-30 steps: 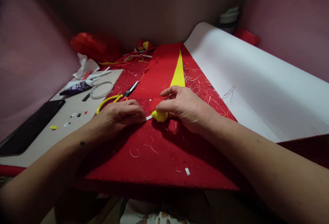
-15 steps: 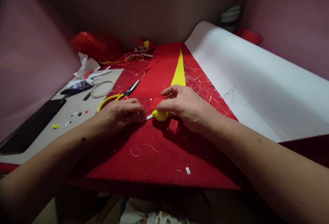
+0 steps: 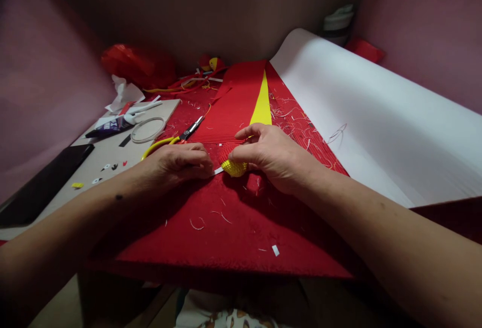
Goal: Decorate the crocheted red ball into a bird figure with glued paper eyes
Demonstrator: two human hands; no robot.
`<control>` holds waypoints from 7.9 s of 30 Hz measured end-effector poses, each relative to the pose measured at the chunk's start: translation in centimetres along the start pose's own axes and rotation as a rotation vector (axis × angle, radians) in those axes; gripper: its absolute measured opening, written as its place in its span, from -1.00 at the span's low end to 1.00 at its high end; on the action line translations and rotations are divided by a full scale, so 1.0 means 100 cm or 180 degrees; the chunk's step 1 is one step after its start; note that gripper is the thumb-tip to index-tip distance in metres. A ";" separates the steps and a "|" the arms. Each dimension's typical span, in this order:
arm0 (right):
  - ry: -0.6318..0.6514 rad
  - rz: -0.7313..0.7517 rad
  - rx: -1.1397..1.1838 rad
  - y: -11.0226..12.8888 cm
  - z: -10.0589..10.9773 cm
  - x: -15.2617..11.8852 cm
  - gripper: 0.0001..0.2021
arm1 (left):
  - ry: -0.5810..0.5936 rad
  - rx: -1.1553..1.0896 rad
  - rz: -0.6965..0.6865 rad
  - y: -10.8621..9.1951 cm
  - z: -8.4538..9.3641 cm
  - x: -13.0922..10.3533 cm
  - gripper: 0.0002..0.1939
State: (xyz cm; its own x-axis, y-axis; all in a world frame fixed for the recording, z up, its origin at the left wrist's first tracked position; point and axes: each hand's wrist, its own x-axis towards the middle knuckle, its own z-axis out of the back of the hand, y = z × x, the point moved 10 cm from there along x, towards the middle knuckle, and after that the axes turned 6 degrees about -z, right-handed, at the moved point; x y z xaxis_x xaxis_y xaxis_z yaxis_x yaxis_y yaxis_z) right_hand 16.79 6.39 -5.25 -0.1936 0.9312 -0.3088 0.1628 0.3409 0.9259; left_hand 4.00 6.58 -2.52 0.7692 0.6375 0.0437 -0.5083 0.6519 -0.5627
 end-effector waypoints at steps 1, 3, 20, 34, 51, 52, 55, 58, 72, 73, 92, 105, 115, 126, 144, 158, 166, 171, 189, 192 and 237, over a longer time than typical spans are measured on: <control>-0.0007 -0.0002 -0.0012 0.000 0.000 0.000 -0.59 | -0.0011 -0.0028 0.0006 0.000 0.000 0.000 -0.84; -0.0025 0.0001 -0.0046 -0.001 0.001 0.001 -0.59 | -0.0045 -0.0068 0.0021 0.000 0.002 0.001 -0.87; -0.0080 -0.0190 -0.0140 -0.004 0.002 0.000 -0.59 | 0.0069 0.0115 -0.0415 -0.007 0.003 -0.001 -0.89; -0.0226 -0.0151 -0.0184 -0.002 0.004 -0.001 -0.63 | -0.0144 -0.0068 0.0714 0.003 0.006 -0.014 -0.86; 0.0099 0.0177 0.0024 0.013 -0.004 -0.010 -0.63 | -0.0061 -0.1439 0.1829 0.011 -0.010 -0.019 -0.92; 0.0112 0.0175 0.0008 0.013 -0.004 -0.010 -0.62 | -0.0078 -0.1512 0.1845 0.009 -0.010 -0.019 -0.93; 0.0094 0.0146 0.0035 0.013 -0.005 -0.011 -0.60 | -0.0097 -0.1825 0.1819 0.006 -0.015 -0.020 -0.92; 0.0046 0.0152 0.0054 0.014 -0.004 -0.011 -0.60 | -0.0161 -0.2316 0.1749 0.004 -0.020 -0.020 -0.90; -0.0029 0.0168 0.0073 0.015 -0.003 -0.010 -0.61 | -0.0434 -0.2759 0.1705 0.004 -0.027 -0.021 -0.94; -0.0031 0.0154 0.0071 0.015 -0.003 -0.010 -0.61 | -0.0446 -0.2753 0.1712 0.005 -0.027 -0.021 -0.94; -0.0055 0.0201 -0.0047 0.015 0.001 -0.009 -0.63 | -0.0328 -0.3209 0.1302 -0.001 -0.033 -0.011 -0.90; -0.0113 0.0125 -0.0021 0.016 0.000 -0.011 -0.65 | -0.0266 -0.2936 0.1289 0.000 -0.035 -0.008 -0.92; -0.0187 0.0111 -0.0004 0.015 0.002 -0.011 -0.64 | -0.0250 -0.2991 0.1295 0.002 -0.035 -0.009 -0.98; -0.0142 0.0116 0.0050 0.016 0.001 -0.011 -0.67 | -0.0237 -0.2854 0.1320 0.001 -0.034 -0.007 -0.88; -0.0044 0.0092 0.0597 0.021 0.011 -0.002 -0.64 | -0.0999 -0.2913 0.1314 0.024 -0.011 -0.018 -0.79; 0.0400 -0.0097 0.1386 0.023 0.001 -0.003 -0.66 | -0.1434 -0.2030 0.1206 0.019 0.008 -0.023 -0.93; 0.0730 -0.0150 0.1507 0.016 -0.006 -0.002 -0.73 | -0.1973 -0.2123 0.0531 -0.007 0.031 -0.023 -0.80; 0.0819 -0.0248 0.1283 0.011 -0.011 -0.002 -0.74 | -0.1946 -0.2072 -0.0022 -0.027 0.036 -0.018 -0.82; 0.1280 -0.0403 0.0770 0.003 -0.022 -0.013 -0.52 | -0.1722 -0.1859 -0.0941 -0.065 0.046 -0.025 -0.92; 0.1335 -0.0439 0.0742 0.002 -0.023 -0.014 -0.50 | -0.1670 -0.1849 -0.0993 -0.067 0.047 -0.026 -0.91; 0.1470 -0.0353 0.0667 -0.002 -0.038 -0.013 -0.57 | -0.1698 -0.1558 -0.0718 -0.068 0.037 -0.024 -0.86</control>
State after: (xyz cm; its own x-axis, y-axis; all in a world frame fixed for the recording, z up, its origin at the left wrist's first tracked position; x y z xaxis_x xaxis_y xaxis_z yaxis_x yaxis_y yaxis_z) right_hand 13.33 4.58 -4.19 -0.6199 0.7500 -0.2306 0.2981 0.4970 0.8149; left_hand 4.19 2.09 4.26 0.4793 0.7035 0.5248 -0.0352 0.6129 -0.7894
